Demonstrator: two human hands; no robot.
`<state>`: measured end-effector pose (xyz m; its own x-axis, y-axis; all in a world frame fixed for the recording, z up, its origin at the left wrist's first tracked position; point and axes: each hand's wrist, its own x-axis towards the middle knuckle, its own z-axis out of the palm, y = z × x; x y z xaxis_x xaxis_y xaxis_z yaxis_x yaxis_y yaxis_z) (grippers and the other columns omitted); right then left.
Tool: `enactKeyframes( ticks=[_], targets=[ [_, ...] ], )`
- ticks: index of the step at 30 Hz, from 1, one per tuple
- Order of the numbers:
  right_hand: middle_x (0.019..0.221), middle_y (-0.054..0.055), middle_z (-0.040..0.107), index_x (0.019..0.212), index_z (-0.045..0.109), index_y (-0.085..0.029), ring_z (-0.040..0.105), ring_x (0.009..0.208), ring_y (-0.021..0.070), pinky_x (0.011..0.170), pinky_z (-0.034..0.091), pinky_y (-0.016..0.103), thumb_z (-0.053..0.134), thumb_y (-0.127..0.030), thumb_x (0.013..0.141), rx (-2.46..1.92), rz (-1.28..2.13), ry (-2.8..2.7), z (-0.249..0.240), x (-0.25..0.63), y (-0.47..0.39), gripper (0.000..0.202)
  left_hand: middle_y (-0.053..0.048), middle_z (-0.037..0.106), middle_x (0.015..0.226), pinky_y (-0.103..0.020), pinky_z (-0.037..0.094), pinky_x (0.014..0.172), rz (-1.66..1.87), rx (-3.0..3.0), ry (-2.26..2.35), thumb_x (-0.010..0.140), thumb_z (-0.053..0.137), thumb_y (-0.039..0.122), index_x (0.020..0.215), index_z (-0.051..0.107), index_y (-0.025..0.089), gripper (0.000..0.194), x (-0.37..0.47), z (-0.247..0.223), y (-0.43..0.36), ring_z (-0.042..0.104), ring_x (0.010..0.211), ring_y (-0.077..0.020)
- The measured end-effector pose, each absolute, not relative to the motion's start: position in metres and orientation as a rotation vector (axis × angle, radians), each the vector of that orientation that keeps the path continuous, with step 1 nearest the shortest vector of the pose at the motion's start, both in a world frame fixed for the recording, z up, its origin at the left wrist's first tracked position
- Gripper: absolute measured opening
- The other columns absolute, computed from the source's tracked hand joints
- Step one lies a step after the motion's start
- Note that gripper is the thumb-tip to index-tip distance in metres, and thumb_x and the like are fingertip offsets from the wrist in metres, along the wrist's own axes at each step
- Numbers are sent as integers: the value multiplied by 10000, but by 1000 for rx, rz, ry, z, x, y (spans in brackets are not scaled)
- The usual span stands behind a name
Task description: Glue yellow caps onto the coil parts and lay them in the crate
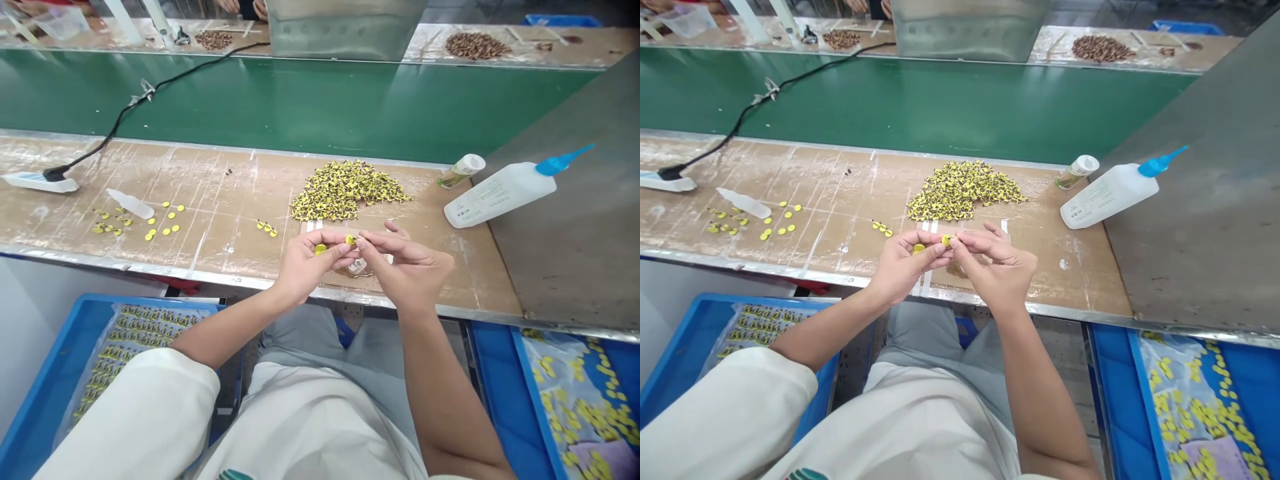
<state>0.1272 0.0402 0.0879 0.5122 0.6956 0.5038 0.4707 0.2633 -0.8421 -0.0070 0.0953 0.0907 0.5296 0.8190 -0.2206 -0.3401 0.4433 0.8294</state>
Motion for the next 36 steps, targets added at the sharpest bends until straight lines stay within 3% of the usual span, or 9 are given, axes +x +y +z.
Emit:
enactKeyframes(
  ticks=[9,36],
  targets=[
    [765,-29,743,796,749,-253,708,699,169,1037,466,494,785,-207,705,-1361,277,-1149,88,125,35,109,-26,709,781,-311,570,817,826,777,746,623,825,283,768,649,114,283,-9,92,84,702,710,-135],
    [764,-17,741,824,749,-229,694,679,144,1085,423,494,751,-295,740,-1276,659,-1430,65,57,74,106,-41,726,772,-311,565,842,1050,497,880,598,845,274,793,669,109,310,-91,73,75,708,748,-142]
  ],
)
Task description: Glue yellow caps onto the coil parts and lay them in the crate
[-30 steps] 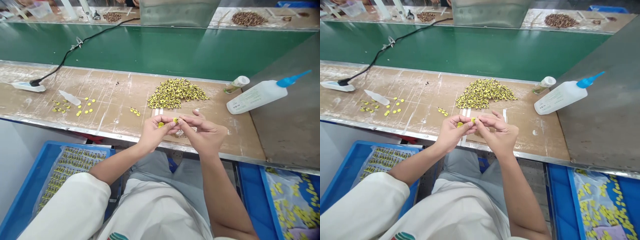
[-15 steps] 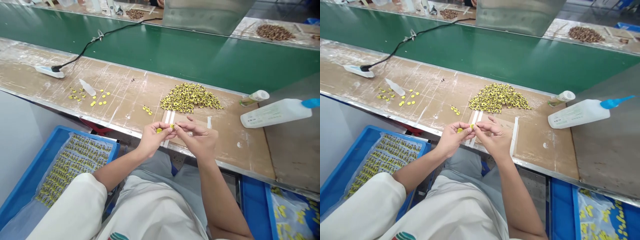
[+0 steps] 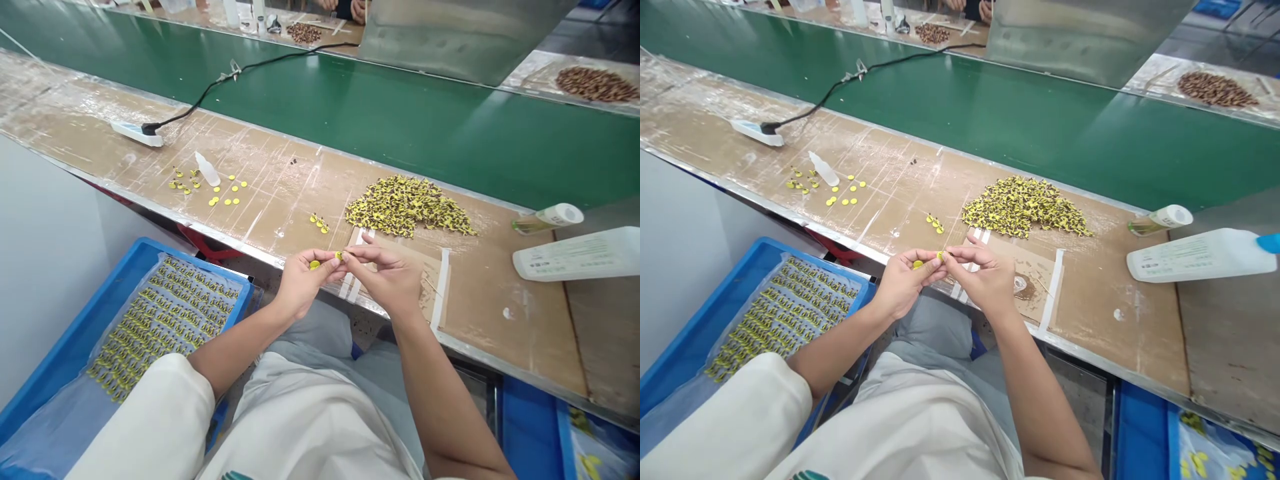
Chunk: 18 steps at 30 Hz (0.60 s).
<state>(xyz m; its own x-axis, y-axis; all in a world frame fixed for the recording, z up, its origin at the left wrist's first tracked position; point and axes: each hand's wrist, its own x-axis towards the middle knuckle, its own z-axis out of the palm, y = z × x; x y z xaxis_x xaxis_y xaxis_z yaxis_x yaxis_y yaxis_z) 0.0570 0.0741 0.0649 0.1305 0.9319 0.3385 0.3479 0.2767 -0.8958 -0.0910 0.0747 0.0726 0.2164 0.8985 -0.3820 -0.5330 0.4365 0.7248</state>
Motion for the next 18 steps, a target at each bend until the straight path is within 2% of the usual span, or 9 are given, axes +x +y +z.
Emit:
enactKeyframes(
  ticks=[10,18],
  targets=[
    [776,-4,746,808,754,-244,713,776,195,1004,498,464,764,-293,715,-1326,611,-1446,68,46,76,105,-51,740,814,-286,561,840,1056,487,869,637,824,273,834,678,116,291,-104,64,73,716,780,-145],
    [778,-17,747,817,758,-251,714,763,177,1035,473,446,768,-278,716,-1307,682,-1423,61,41,82,105,-45,740,810,-242,564,805,1070,477,850,657,813,237,824,676,110,251,-110,62,75,713,773,-126]
  ],
)
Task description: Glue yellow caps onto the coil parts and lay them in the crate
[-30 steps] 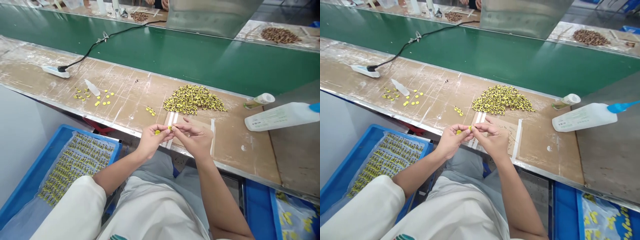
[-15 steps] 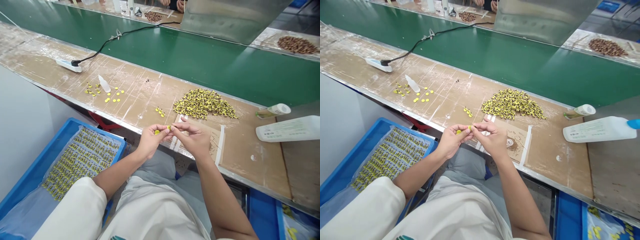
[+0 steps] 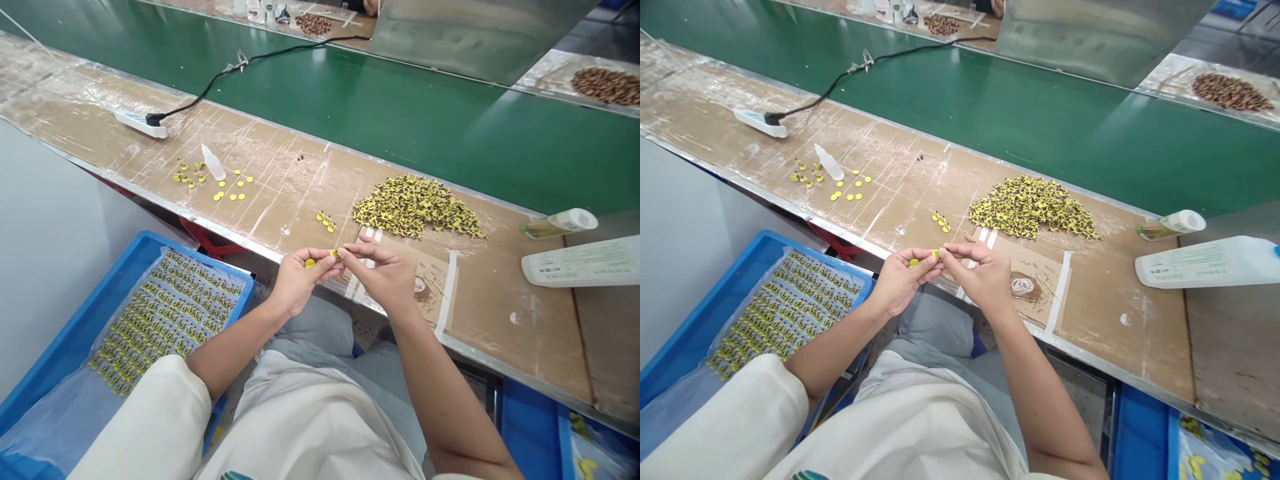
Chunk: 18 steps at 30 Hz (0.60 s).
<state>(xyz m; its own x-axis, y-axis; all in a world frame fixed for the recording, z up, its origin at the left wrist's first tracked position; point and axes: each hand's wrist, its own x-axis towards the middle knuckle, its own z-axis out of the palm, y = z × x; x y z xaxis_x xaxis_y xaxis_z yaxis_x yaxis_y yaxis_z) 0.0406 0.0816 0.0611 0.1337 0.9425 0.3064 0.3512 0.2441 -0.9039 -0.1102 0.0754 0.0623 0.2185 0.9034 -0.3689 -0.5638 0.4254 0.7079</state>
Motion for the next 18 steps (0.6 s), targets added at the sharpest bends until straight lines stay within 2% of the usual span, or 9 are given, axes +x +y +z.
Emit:
enactKeyframes(
  ticks=[4,7,11,13,18],
  targets=[
    [815,0,750,842,757,-243,713,822,188,1008,489,428,764,-290,723,-1333,631,-1325,56,33,81,128,-31,734,833,-245,549,840,1124,438,841,662,807,227,862,676,117,263,-106,61,75,704,788,-111],
    [825,27,750,857,751,-214,711,808,195,903,543,390,769,-313,718,-1368,665,-1225,52,27,80,172,-46,735,900,-258,529,879,1143,409,829,668,803,235,899,681,123,284,-103,58,73,700,845,-122],
    [833,47,747,1018,702,-184,709,761,189,792,564,351,753,-359,738,-1388,714,-1109,47,28,86,335,-104,730,962,-299,519,898,1109,362,793,767,724,283,1003,669,114,296,-105,54,73,699,890,-159],
    [822,43,746,1064,677,-185,710,798,197,846,541,375,734,-379,757,-1458,617,-1154,42,33,94,368,-129,724,970,-328,512,919,1109,288,781,826,654,310,1014,660,97,284,-110,51,76,698,910,-182],
    [789,27,744,887,684,-194,701,842,198,1027,395,446,674,-335,806,-1634,197,-1660,16,44,121,163,-167,701,1044,-353,476,991,1122,102,720,885,519,306,1001,652,67,297,-126,44,82,667,1033,-231]
  ],
)
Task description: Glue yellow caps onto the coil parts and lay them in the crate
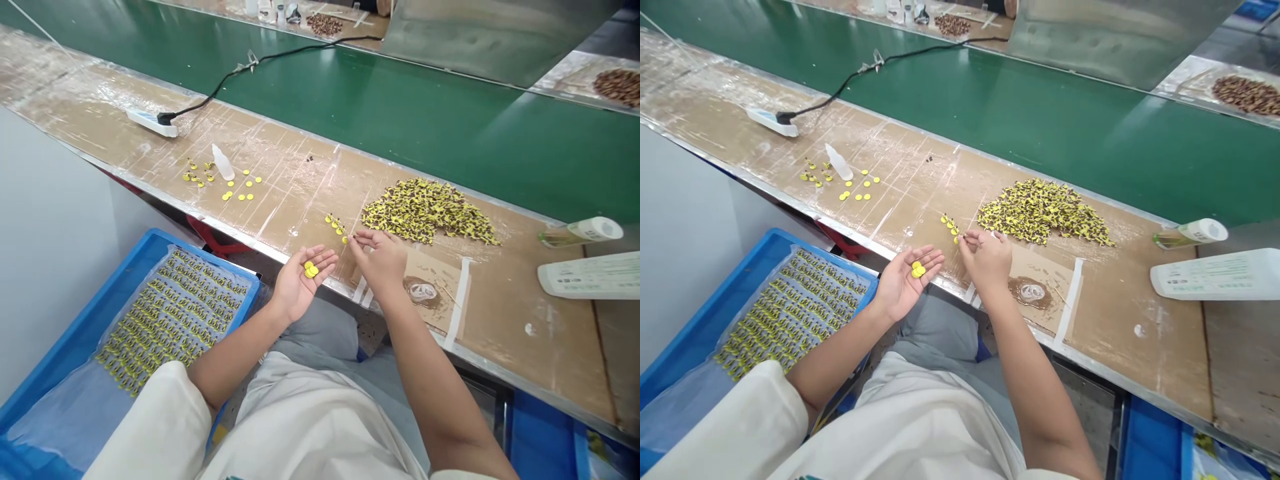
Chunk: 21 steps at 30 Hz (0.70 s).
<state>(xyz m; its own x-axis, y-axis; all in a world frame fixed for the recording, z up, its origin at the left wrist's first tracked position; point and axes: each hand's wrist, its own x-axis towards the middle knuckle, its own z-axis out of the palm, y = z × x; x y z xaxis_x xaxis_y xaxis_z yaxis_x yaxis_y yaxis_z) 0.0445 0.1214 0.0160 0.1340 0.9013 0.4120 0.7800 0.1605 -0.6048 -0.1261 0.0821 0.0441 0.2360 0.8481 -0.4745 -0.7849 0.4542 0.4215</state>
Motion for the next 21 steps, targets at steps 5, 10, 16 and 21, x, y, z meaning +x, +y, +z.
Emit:
enactKeyframes(
  ticks=[5,10,16,21],
  targets=[
    [852,33,746,910,656,-180,689,850,192,1068,322,421,587,-276,859,-1669,-81,-1916,-2,43,135,129,-177,688,1086,-344,471,1001,1134,69,711,856,521,266,997,655,56,287,-138,39,83,652,1069,-245],
    [863,40,744,949,650,-178,681,847,199,1078,301,411,536,-285,886,-1690,-137,-1979,-7,44,139,169,-177,694,1072,-350,469,1005,1140,62,706,840,513,239,969,663,53,272,-141,36,83,657,1059,-245],
    [877,60,741,980,656,-157,679,848,207,1094,297,421,557,-316,878,-1674,-208,-1987,-2,46,136,214,-178,692,1084,-352,468,1004,1140,56,677,841,512,251,967,667,54,280,-142,34,85,640,1096,-260],
    [900,57,736,1002,665,-181,656,847,197,953,412,393,599,-337,871,-1467,-90,-1990,25,37,101,214,-186,670,1150,-341,476,981,1127,60,650,851,505,278,986,665,67,297,-139,34,85,605,1159,-266]
  ],
)
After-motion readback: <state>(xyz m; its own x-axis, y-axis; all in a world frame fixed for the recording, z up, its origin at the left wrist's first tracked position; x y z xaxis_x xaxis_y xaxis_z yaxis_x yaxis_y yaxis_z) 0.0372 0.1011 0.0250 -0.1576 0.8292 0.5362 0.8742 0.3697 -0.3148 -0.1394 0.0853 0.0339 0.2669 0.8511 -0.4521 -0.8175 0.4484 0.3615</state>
